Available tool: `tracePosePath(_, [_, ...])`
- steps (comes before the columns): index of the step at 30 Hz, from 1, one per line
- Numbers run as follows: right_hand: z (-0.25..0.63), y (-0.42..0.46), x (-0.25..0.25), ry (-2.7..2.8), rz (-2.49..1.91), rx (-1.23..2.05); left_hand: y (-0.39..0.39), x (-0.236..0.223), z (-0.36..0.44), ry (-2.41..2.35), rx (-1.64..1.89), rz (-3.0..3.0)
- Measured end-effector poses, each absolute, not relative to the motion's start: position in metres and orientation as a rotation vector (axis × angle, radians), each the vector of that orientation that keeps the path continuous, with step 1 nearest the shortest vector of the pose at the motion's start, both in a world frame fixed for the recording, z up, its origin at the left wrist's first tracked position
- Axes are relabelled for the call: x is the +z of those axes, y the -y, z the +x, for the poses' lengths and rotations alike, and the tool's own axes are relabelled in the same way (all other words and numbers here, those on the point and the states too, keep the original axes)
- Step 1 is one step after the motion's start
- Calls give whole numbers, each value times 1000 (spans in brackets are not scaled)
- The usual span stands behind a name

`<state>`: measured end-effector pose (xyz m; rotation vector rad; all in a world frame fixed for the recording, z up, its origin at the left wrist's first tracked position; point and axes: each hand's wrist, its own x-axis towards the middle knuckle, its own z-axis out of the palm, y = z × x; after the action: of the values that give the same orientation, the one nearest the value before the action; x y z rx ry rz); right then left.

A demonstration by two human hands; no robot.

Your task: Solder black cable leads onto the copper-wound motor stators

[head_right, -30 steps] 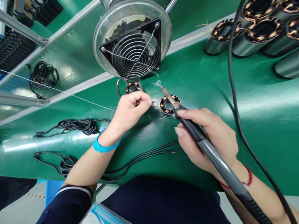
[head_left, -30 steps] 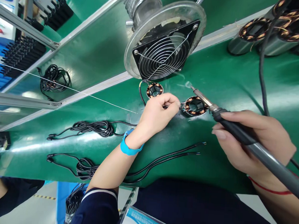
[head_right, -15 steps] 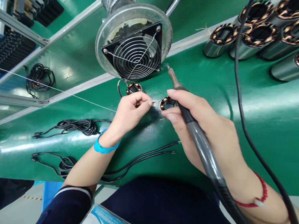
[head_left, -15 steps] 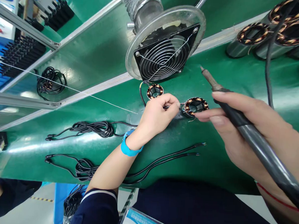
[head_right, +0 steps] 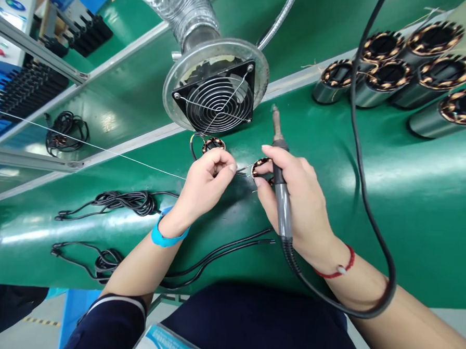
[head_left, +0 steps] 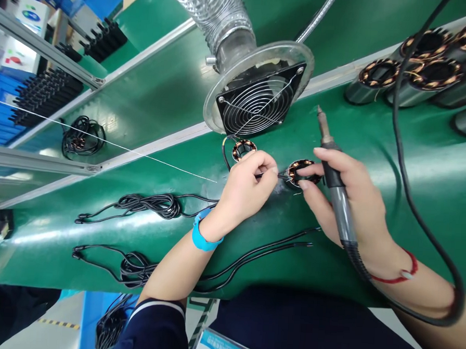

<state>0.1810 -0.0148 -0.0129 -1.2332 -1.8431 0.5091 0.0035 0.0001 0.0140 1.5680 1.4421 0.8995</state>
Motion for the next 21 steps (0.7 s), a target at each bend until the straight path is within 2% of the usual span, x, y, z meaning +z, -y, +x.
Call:
tracePosePath(5, [177, 15, -13, 1852, -1222, 548, 3, 18, 2, -1391, 867, 1657])
tracePosePath(16, [174, 14, -12, 1709, -1155, 700, 7, 8, 2, -1269, 1028, 2136])
tracePosePath(21, [175, 14, -10, 1677, -1181, 718, 8, 4, 2, -1255, 959, 2307])
